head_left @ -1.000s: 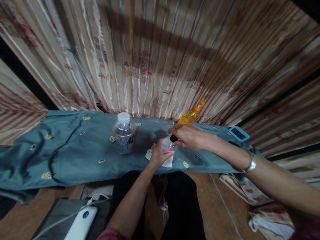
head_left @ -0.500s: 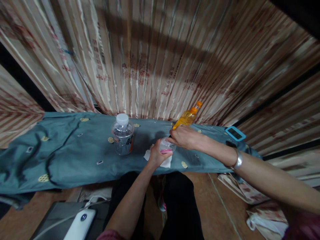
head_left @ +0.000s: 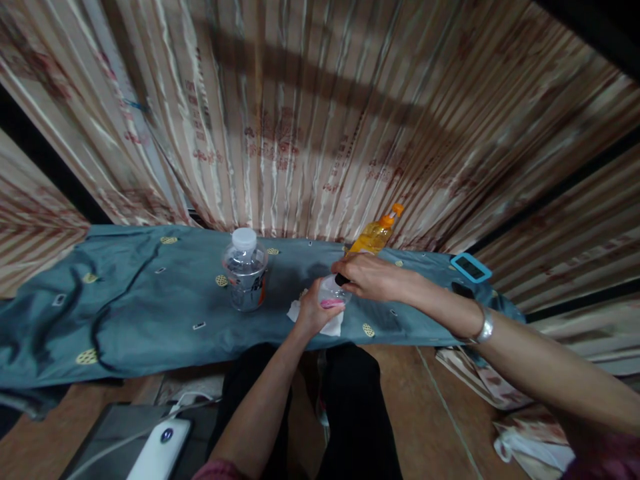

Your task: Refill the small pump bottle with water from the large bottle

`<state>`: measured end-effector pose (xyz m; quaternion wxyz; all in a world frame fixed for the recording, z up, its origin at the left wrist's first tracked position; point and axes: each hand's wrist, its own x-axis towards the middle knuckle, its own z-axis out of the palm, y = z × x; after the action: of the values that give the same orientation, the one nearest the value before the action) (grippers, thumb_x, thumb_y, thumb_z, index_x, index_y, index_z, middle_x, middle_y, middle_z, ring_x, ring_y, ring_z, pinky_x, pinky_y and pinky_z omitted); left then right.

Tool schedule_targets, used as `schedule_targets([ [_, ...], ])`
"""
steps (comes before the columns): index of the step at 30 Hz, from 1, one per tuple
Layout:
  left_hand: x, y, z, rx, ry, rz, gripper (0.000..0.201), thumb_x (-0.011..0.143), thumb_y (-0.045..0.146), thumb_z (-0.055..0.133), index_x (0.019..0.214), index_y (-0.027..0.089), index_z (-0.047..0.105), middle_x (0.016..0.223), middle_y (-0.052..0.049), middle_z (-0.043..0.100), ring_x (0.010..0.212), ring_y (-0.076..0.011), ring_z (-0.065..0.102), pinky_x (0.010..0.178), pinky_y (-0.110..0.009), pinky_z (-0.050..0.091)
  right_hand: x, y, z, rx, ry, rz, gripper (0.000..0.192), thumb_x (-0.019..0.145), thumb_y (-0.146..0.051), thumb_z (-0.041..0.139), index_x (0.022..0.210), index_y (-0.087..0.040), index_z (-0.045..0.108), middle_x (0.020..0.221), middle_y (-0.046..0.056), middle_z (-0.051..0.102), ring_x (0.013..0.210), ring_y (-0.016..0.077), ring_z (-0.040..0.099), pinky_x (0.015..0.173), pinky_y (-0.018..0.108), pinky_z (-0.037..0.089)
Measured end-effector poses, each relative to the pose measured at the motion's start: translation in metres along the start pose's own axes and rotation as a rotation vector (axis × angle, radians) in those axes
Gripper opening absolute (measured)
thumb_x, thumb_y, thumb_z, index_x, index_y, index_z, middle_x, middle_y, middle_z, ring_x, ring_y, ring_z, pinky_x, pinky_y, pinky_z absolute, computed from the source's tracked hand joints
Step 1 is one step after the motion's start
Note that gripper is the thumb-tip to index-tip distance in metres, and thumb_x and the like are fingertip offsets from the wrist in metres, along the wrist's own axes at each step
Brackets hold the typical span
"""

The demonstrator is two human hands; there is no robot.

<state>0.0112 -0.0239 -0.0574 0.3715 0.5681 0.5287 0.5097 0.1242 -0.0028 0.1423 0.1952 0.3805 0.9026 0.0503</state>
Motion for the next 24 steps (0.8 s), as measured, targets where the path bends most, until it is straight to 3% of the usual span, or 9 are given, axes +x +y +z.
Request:
schedule_targets([
  [4,-0.0002,0.0003,0.0009,0.014,0.005,-0.005,0.071,0.057,0.017,0.091,0.120,0.023,0.059,0.115,-0.004,0.076,0.108,-0.0274,0.074,0.099,-0.044,0.057,0.0019,0.0003,0.0020,-0.017,-0.028,0.049,0.030,0.101,-0.041,0.064,0.112,-0.014,0.067,0.107,0.007,0.070,0.098,0.0197,0.069,0.089,0.042,0.059],
  [10,-0.0013,0.0019,0.0012,0.000,0.014,0.006,0.071,0.058,0.016,0.090,0.122,0.022,0.059,0.114,-0.004,0.076,0.107,-0.0288,0.074,0.098,-0.044,0.058,-0.0018,0.0021,0.0019,0.007,0.005,0.023,0.037,0.100,-0.040,0.064,0.128,-0.016,0.062,0.114,0.008,0.068,0.102,0.0209,0.069,0.090,0.042,0.059],
  [16,-0.0016,0.0003,0.0001,-0.004,0.013,0.005,0.072,0.057,0.019,0.092,0.121,0.021,0.059,0.116,-0.005,0.075,0.110,-0.0303,0.073,0.100,-0.046,0.057,0.0003,-0.0023,0.0048,-0.016,-0.019,0.111,0.034,0.101,-0.046,0.062,0.113,-0.014,0.067,0.107,0.008,0.069,0.098,0.0203,0.069,0.089,0.042,0.058],
  [20,-0.0020,-0.0013,-0.0005,-0.019,0.011,-0.006,0.072,0.057,0.018,0.092,0.122,0.022,0.059,0.116,-0.005,0.076,0.110,-0.0279,0.073,0.100,-0.045,0.057,0.0001,-0.0024,0.0016,0.014,-0.037,0.075,0.036,0.102,-0.044,0.062,0.124,-0.015,0.064,0.107,0.006,0.069,0.096,0.0198,0.069,0.088,0.042,0.059],
  [24,-0.0029,0.0004,-0.0002,-0.021,0.013,-0.022,0.070,0.058,0.017,0.091,0.121,0.023,0.060,0.114,-0.003,0.077,0.108,-0.0269,0.074,0.099,-0.045,0.057,-0.0032,-0.0033,0.0007,0.034,-0.057,0.065,0.029,0.102,-0.038,0.061,0.121,-0.015,0.064,0.104,0.005,0.069,0.093,0.0182,0.069,0.086,0.040,0.059],
])
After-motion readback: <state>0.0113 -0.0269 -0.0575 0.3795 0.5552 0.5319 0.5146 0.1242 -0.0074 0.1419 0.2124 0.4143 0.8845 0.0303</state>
